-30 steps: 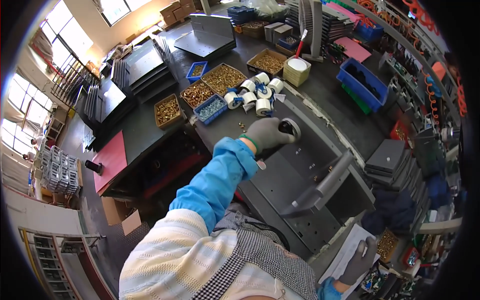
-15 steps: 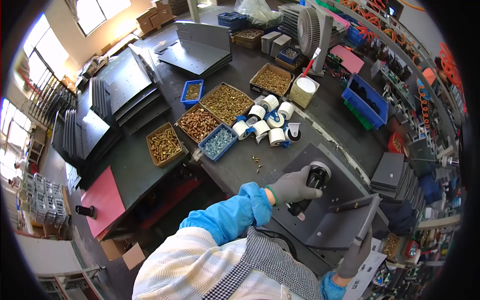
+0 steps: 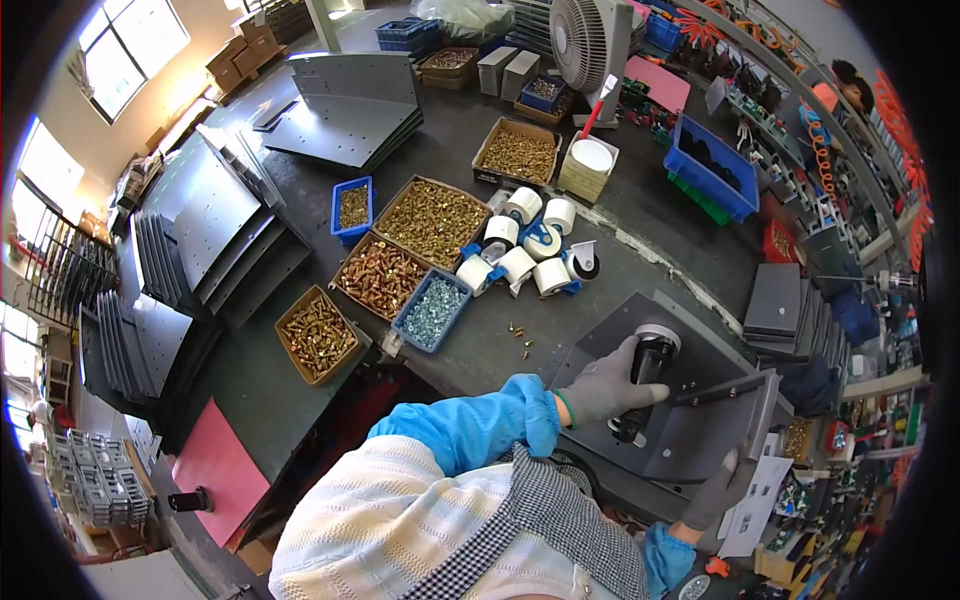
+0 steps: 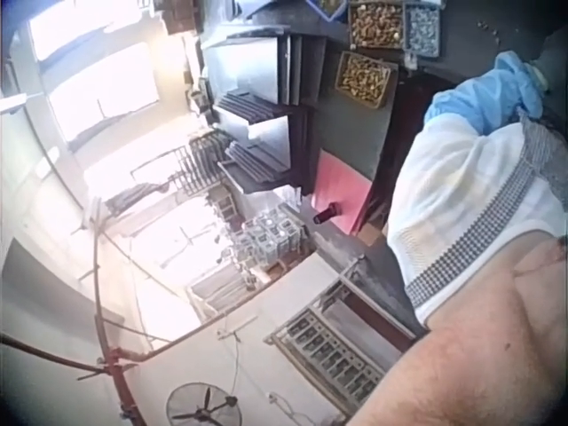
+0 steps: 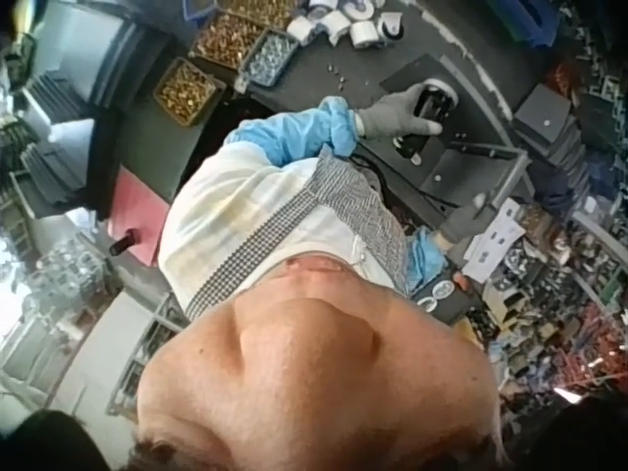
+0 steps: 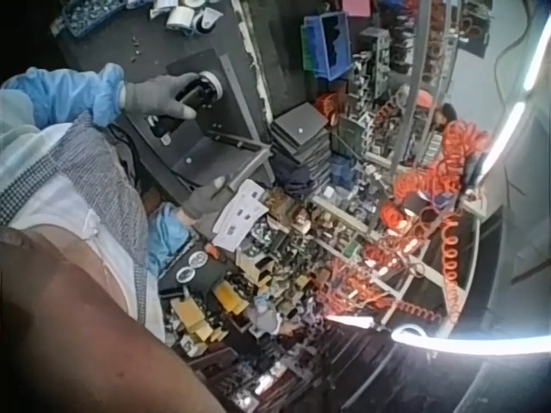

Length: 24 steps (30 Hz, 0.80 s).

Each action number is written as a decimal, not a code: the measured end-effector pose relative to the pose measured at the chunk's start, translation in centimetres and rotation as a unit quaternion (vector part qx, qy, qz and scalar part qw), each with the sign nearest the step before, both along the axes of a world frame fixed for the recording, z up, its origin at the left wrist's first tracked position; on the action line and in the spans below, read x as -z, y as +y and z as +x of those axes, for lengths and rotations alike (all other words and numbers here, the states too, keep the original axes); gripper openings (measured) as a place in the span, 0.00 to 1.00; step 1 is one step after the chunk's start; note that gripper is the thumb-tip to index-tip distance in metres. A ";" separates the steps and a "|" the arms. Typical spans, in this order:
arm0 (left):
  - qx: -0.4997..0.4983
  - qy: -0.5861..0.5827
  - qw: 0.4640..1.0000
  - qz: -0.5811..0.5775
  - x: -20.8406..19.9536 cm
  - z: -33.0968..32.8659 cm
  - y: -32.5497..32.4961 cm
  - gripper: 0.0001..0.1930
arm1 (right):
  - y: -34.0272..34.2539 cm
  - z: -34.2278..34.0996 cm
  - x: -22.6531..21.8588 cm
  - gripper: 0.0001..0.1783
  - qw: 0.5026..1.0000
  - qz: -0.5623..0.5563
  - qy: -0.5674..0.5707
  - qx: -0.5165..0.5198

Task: The person fastens screws into a metal casing using an electric screwdriver, reads through instruction sheets, and attaches a cylindrical component to the frame, wiping it with a cloth and holding up the assembly for a colleague.

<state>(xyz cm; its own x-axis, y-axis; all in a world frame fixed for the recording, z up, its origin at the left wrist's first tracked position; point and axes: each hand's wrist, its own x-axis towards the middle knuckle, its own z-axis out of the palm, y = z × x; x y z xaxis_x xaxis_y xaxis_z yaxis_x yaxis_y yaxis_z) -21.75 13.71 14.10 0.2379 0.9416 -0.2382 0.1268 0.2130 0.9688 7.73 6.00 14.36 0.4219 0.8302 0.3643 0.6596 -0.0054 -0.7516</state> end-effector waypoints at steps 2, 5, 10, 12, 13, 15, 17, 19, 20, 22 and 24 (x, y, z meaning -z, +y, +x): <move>0.004 0.002 1.000 0.001 0.0 -0.2 0.1 0.53 | 0.2 -0.5 -0.1 0.19 1.000 0.017 -0.013 0.018; 0.009 0.013 1.000 0.003 -0.5 -0.6 0.0 0.54 | 0.1 -1.3 -0.2 0.19 0.999 0.038 0.006 0.037; 0.025 0.002 1.000 0.003 -0.6 -1.2 -0.1 0.54 | 0.4 -1.9 -0.2 0.19 0.997 0.050 -0.014 0.053; 0.027 -0.001 1.000 0.003 -0.6 -1.5 0.0 0.54 | 0.6 -1.7 0.1 0.19 0.998 0.043 -0.002 0.054; 0.030 0.005 1.000 0.007 -0.5 -1.4 0.0 0.54 | 0.7 -1.8 0.2 0.19 0.998 0.043 -0.003 0.054; 0.034 0.009 0.999 0.010 -0.5 -1.4 0.1 0.54 | 0.7 -1.8 0.5 0.19 0.995 0.076 0.010 0.057; 0.029 0.006 1.000 -0.007 -0.7 -1.5 0.0 0.54 | 1.0 -2.0 0.8 0.19 0.994 0.088 0.014 0.057; 0.020 0.003 1.000 0.007 -0.1 -1.2 0.0 0.54 | 0.9 -2.0 0.7 0.19 0.993 0.099 0.018 0.058; 0.009 0.002 1.000 0.022 0.1 -1.1 0.0 0.54 | 0.9 -1.8 0.6 0.19 0.995 0.076 0.010 0.067; 0.009 0.004 1.000 0.018 0.2 -1.0 0.0 0.54 | 0.8 -1.8 0.6 0.19 0.996 0.052 0.001 0.075; 0.008 0.005 1.000 0.016 0.3 -0.9 0.1 0.54 | 0.8 -1.8 0.7 0.19 0.996 0.066 0.017 0.065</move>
